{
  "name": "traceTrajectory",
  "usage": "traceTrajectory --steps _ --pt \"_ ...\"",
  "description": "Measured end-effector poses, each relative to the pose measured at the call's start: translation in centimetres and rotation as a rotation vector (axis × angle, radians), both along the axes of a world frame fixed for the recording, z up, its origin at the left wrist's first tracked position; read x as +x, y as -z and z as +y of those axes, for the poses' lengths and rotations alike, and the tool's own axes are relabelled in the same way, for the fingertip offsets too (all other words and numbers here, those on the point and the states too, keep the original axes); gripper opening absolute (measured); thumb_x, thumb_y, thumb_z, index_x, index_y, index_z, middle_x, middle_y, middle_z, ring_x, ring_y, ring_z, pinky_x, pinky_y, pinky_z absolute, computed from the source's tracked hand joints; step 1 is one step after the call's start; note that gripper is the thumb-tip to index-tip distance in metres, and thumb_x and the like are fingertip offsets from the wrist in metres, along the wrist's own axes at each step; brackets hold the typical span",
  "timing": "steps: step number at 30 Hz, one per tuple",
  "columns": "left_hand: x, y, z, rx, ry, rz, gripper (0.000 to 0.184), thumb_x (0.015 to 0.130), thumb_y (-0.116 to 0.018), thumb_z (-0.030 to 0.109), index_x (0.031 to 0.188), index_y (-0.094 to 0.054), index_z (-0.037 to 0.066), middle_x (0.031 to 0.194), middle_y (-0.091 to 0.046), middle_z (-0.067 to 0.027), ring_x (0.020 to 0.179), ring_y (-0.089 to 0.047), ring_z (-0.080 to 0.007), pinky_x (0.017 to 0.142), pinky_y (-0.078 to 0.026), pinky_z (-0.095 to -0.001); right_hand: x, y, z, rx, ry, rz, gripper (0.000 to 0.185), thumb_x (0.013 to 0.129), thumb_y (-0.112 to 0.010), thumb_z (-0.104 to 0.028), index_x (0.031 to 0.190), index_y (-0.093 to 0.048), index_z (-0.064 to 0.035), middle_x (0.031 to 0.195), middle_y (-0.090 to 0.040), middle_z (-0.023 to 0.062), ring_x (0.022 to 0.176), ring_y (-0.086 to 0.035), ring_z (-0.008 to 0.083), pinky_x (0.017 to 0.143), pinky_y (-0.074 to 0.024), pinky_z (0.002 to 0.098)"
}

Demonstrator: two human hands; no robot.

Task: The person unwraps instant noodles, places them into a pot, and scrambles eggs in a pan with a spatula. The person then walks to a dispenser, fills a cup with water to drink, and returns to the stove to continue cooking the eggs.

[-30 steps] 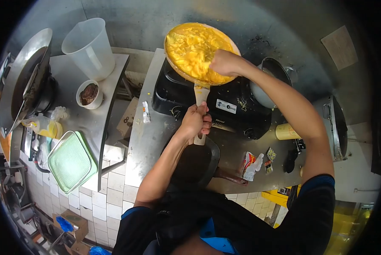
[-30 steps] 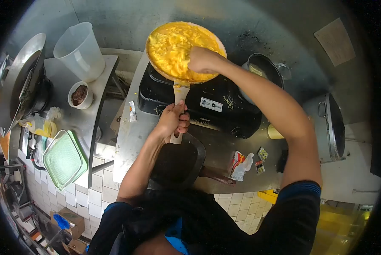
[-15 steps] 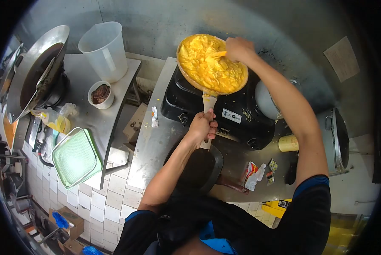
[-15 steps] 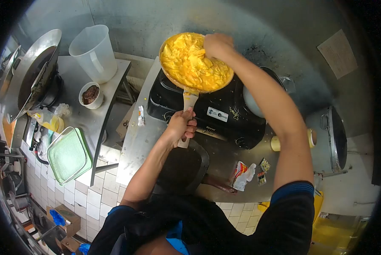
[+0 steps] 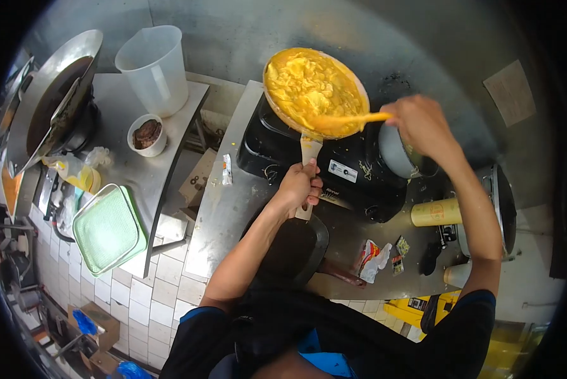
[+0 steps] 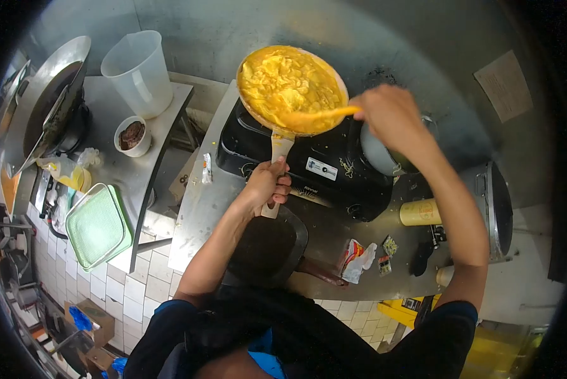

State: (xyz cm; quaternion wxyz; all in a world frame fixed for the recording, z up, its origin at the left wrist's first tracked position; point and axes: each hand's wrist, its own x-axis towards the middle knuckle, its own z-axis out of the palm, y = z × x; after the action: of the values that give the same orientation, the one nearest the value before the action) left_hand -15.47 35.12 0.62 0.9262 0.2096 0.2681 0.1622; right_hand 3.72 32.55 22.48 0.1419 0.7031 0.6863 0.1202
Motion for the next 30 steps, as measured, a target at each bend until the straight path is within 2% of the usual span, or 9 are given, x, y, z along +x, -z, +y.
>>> traceTrajectory --steps 3,5,8,12,16,19,22,25,30 --pt "0.0 -0.4 0.0 0.012 0.006 0.044 0.026 0.099 -0.047 0.034 0.089 -0.039 0.011 0.064 -0.033 0.0022 0.047 -0.026 -0.0057 0.039 -0.024 -0.0218 2.0 4.8 0.8 -0.125 -0.231 0.265 0.024 0.083 -0.062 -0.017 0.105 -0.068 -0.0085 0.084 -0.065 0.0178 0.082 -0.061 0.0371 0.072 -0.0461 0.0459" --pt "0.4 0.1 -0.2 0.029 0.021 0.039 0.027 0.099 -0.046 0.034 0.089 -0.038 0.011 0.064 -0.033 0.0020 0.047 -0.026 -0.0058 0.039 -0.024 -0.0218 2.2 8.3 3.0 -0.133 -0.251 0.385 0.026 0.085 -0.062 -0.023 0.106 -0.069 -0.0088 0.080 -0.063 0.0201 0.082 -0.059 0.0386 0.074 -0.0464 0.0463" --pt "0.6 0.0 -0.4 0.072 0.020 0.058 0.027 0.099 -0.046 0.034 0.089 -0.037 0.011 0.064 -0.033 0.0016 0.047 -0.027 -0.0060 0.038 -0.025 -0.0220 0.8 12.3 6.8 0.016 -0.325 0.472 0.023 0.088 -0.059 -0.021 0.103 -0.069 -0.0068 0.080 -0.063 0.0198 0.080 -0.060 0.0401 0.073 -0.0465 0.0482" --pt "1.1 0.2 -1.0 0.092 -0.024 0.080 0.026 0.100 -0.045 0.034 0.090 -0.037 0.011 0.063 -0.033 0.0013 0.046 -0.027 -0.0063 0.038 -0.025 -0.0223 -2.4 15.2 10.4 0.119 -0.015 0.600 0.020 0.089 -0.058 -0.019 0.094 -0.068 -0.0028 0.083 -0.064 0.0231 0.081 -0.063 0.0422 0.073 -0.0487 0.0498" --pt "1.7 0.1 -1.8 0.149 -0.080 0.120 0.027 0.100 -0.045 0.033 0.089 -0.037 0.010 0.063 -0.033 0.0021 0.045 -0.027 -0.0054 0.037 -0.024 -0.0215 -4.5 14.5 12.2 0.215 0.289 0.613 0.023 0.087 -0.060 -0.018 0.088 -0.067 0.0036 0.087 -0.065 0.0281 0.087 -0.064 0.0426 0.077 -0.0513 0.0477" --pt "1.7 0.2 -1.7 0.109 -0.098 0.083 0.027 0.100 -0.042 0.032 0.090 -0.039 0.007 0.065 -0.040 -0.0002 0.047 -0.035 -0.0077 0.039 -0.032 -0.0250 -3.6 13.9 13.3 0.250 0.332 0.584 0.024 0.086 -0.061 -0.017 0.092 -0.065 0.0058 0.089 -0.065 0.0286 0.090 -0.065 0.0416 0.078 -0.0517 0.0470" --pt "1.7 -0.1 -1.8 0.056 -0.109 0.043 0.026 0.100 -0.042 0.031 0.090 -0.039 0.008 0.065 -0.040 0.0000 0.047 -0.034 -0.0074 0.039 -0.031 -0.0248 -0.7 13.1 13.1 0.227 0.395 0.515 0.026 0.086 -0.061 -0.018 0.096 -0.064 0.0052 0.092 -0.065 0.0281 0.091 -0.064 0.0410 0.078 -0.0517 0.0464" --pt "1.5 -0.1 -1.7 0.046 -0.095 0.045 0.025 0.100 -0.042 0.031 0.090 -0.039 0.008 0.065 -0.039 0.0003 0.046 -0.034 -0.0073 0.039 -0.030 -0.0247 2.4 11.9 11.3 -0.029 0.351 0.390 0.029 0.087 -0.061 -0.025 0.095 -0.063 0.0035 0.094 -0.065 0.0266 0.093 -0.063 0.0415 0.079 -0.0501 0.0454" --pt "1.4 0.1 -1.5 0.053 -0.075 0.061 0.025 0.100 -0.042 0.031 0.091 -0.039 0.009 0.065 -0.038 0.0007 0.047 -0.032 -0.0071 0.040 -0.028 -0.0243 0.4 11.9 7.0 0.023 0.408 0.295 0.027 0.085 -0.064 -0.023 0.094 -0.063 0.0021 0.091 -0.065 0.0266 0.091 -0.063 0.0417 0.079 -0.0506 0.0470"
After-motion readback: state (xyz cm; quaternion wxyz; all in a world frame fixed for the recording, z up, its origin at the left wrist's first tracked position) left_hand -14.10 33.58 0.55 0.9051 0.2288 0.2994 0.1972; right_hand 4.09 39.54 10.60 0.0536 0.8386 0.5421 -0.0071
